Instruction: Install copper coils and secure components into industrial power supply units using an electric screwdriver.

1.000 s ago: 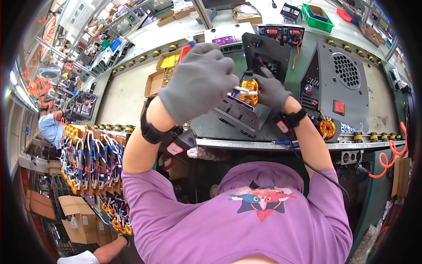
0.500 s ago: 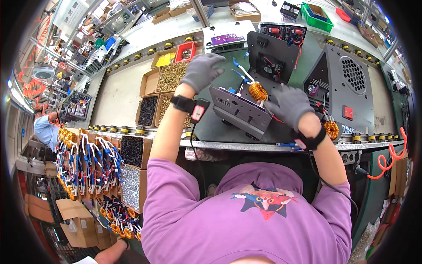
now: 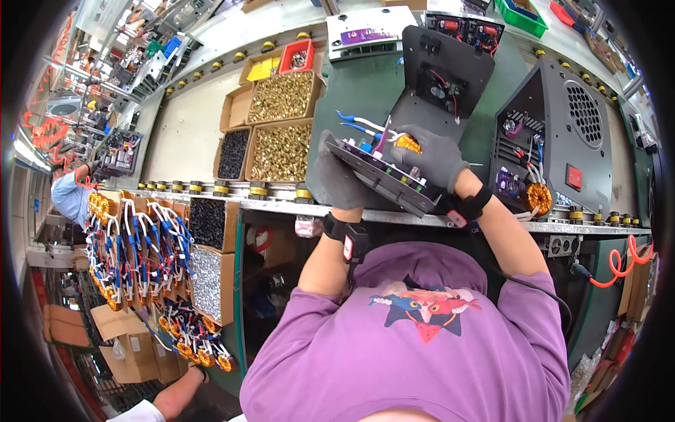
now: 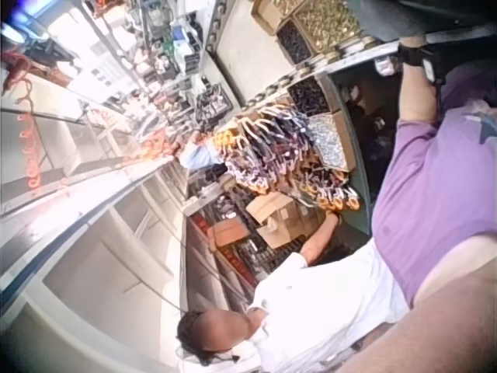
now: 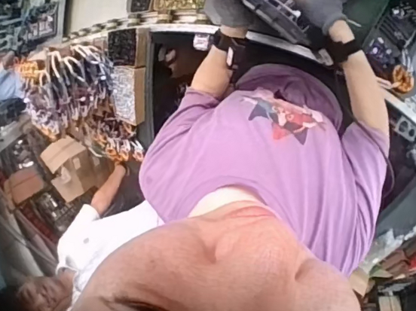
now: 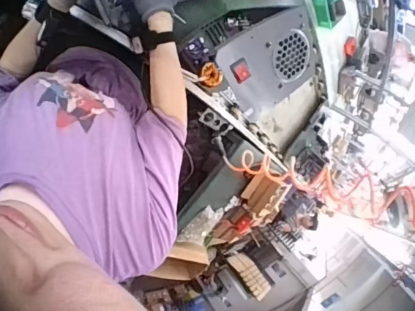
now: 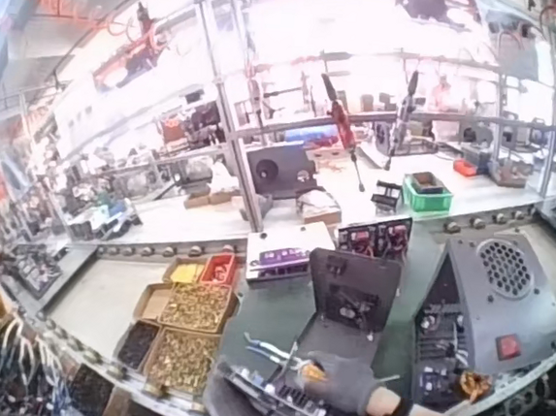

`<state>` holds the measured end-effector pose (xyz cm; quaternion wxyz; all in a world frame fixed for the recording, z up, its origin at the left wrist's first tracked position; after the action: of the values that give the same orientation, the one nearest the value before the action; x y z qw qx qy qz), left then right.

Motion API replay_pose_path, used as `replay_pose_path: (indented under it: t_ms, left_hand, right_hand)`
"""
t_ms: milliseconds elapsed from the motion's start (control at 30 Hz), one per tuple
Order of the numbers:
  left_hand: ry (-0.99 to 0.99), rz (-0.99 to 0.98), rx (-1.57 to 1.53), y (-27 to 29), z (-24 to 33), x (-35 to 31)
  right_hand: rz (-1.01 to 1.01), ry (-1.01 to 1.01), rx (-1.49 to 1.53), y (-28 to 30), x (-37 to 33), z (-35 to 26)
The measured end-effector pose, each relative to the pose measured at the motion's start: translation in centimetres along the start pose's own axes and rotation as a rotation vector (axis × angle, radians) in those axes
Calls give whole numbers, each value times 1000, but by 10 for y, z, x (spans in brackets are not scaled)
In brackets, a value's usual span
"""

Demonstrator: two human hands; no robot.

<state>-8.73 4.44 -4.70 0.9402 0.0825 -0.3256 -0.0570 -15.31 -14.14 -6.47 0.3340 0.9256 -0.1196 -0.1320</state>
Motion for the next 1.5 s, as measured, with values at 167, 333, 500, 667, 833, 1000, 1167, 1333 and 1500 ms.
replay_pose_path:
  t_ms: [167, 333, 500, 667, 833, 1000, 1167, 1333, 1500]
  left_hand:
    - [-8, 69, -145, 14, 0, 6]
    - [-50, -55, 48, 3, 9, 27]
    - [386, 94, -484, 8, -45, 34]
    - [438, 135, -514, 21, -98, 54]
    - [452, 608, -217, 97, -69, 7]
    - [-256, -132, 8, 18, 61, -30]
    - [-738, -914, -19, -150, 126, -95]
    - [-660, -1156, 269, -230, 146, -124]
    - [-274, -1432, 246, -233, 129, -94]
  right_hand:
    - [-99, -59, 240, -24, -3, -4]
    - [-365, 61, 198, -6, -2, -16]
    - [84, 362, -504, 15, -54, -32]
    - [400, 604, -551, 24, -50, -89]
    - [673, 753, -464, 54, -39, -179]
    - [552, 896, -67, 83, -100, -154]
    - [89, 523, -100, 89, -168, -41]
    - [531, 15, -391, 151, -199, 66]
    - [517, 76, -220, 153, -183, 94]
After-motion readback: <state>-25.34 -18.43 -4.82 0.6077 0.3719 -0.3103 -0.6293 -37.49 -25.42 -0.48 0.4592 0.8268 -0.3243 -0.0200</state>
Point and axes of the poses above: each hand's wrist, its own x-axis towards the middle knuckle, its own y-axis out of the back of the hand, z = x × y, the point moved 9 cm from there along x, towards the middle knuckle, and after that the axes turned 9 degrees about -y, right-handed, at the moved point
